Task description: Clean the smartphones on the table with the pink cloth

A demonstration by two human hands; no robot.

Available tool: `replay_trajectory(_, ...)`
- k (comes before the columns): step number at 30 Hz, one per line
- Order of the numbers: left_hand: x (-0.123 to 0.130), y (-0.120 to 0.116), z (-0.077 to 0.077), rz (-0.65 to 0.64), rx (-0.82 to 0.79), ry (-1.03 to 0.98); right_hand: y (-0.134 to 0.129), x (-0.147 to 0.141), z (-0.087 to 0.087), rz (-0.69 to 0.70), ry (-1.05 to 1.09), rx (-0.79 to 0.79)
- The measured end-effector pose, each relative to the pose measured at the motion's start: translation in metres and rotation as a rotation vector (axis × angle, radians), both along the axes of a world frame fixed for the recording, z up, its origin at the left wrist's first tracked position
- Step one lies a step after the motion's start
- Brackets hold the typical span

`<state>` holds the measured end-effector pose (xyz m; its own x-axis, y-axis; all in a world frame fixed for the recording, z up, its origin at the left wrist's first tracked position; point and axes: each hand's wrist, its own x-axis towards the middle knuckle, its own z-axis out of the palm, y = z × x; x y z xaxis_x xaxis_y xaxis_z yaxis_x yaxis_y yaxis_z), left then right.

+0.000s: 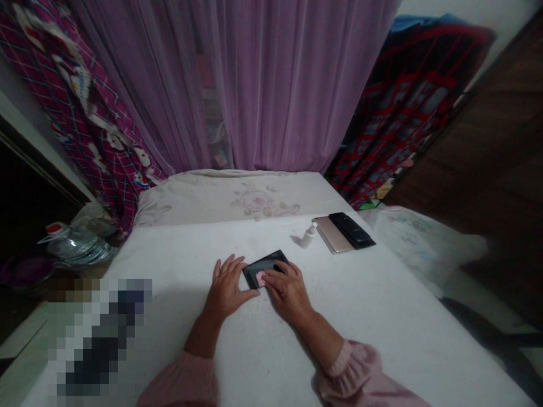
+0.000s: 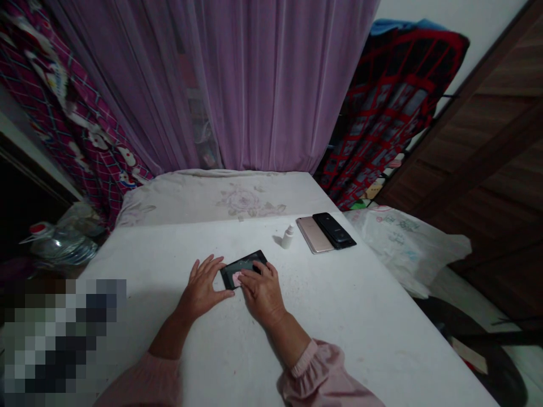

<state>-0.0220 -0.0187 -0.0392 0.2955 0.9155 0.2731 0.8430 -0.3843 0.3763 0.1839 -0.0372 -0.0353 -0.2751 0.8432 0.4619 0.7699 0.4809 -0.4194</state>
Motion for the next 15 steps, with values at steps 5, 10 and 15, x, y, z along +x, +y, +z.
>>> replay_trajectory(5,-0.001,0.001,-0.001,-0.007,-0.012,-0.002,0.020,0.036,-0.006,-0.228,-0.029,0.028)
replay_trajectory(10,-0.001,0.001,-0.001,-0.006,0.002,-0.005,0.015,0.025,-0.007,-0.219,-0.010,0.028)
replay_trajectory(15,-0.001,0.000,-0.001,-0.015,0.032,0.009,0.005,0.020,-0.007,-0.154,-0.025,0.010)
